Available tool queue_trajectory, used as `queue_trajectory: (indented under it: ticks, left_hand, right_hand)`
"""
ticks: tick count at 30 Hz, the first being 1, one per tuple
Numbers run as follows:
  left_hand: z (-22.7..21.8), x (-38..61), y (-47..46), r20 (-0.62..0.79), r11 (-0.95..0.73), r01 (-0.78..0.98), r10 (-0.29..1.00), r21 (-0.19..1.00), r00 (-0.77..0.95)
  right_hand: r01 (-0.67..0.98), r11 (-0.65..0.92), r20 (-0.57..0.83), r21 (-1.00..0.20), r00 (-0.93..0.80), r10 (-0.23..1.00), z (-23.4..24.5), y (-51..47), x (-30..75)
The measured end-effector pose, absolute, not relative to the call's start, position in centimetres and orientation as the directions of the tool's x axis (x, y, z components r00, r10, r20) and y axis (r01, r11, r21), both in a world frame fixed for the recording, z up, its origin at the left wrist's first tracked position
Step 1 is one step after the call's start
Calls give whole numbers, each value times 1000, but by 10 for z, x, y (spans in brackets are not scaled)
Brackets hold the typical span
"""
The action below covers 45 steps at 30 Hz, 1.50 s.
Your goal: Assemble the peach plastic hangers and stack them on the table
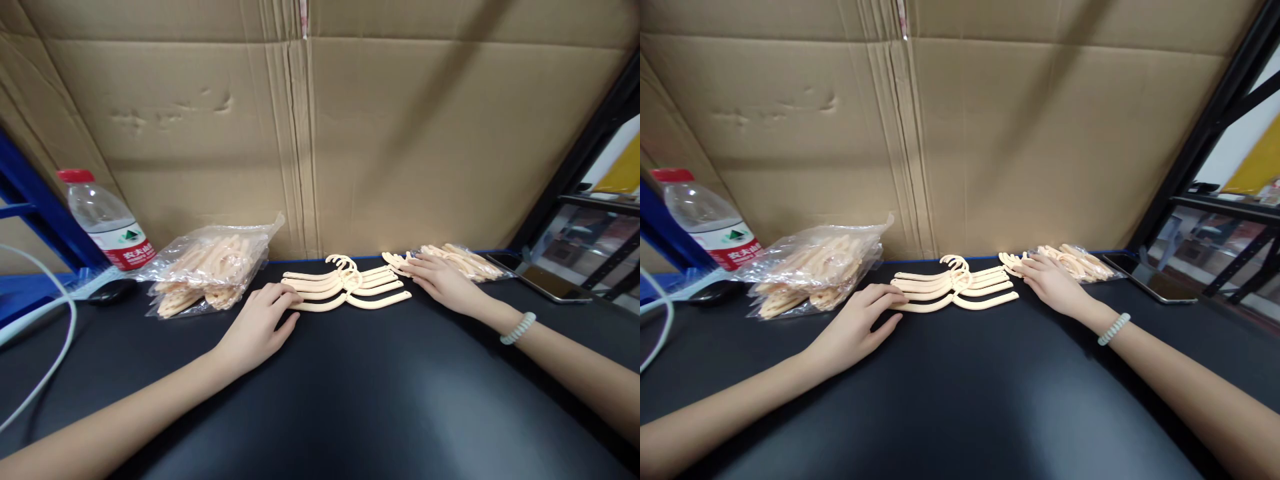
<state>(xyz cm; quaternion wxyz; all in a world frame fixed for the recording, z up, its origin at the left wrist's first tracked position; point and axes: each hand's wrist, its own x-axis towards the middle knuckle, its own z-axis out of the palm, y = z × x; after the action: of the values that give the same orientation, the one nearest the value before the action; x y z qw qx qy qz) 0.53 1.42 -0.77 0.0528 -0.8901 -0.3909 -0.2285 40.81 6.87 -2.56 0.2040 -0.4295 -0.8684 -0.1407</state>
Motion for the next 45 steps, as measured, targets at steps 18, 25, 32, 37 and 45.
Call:
queue_trajectory:
  ticks: [18,25,32,37,45]
  left_hand:
    - [-6,7,17,451,-707,676,683,210,574]
    - [-6,6,15,449,-694,641,712,329,540]
    - [-6,6,13,409,-642,588,767,492,495]
    - [-3,7,9,365,-536,528,841,658,399]
    - [-1,11,7,306,-387,335,913,859,270]
  right_hand:
    - [828,552,742,-102,-306,596,-18,62,400]
    - [450,469,572,-760,119,812,-1,38,375]
    - [-49,267,257,-963,145,955,2,22,353]
    - [-172,199,195,-965,37,980,-9,25,354]
    - [-261,69,73,-963,-6,997,-10,19,350]
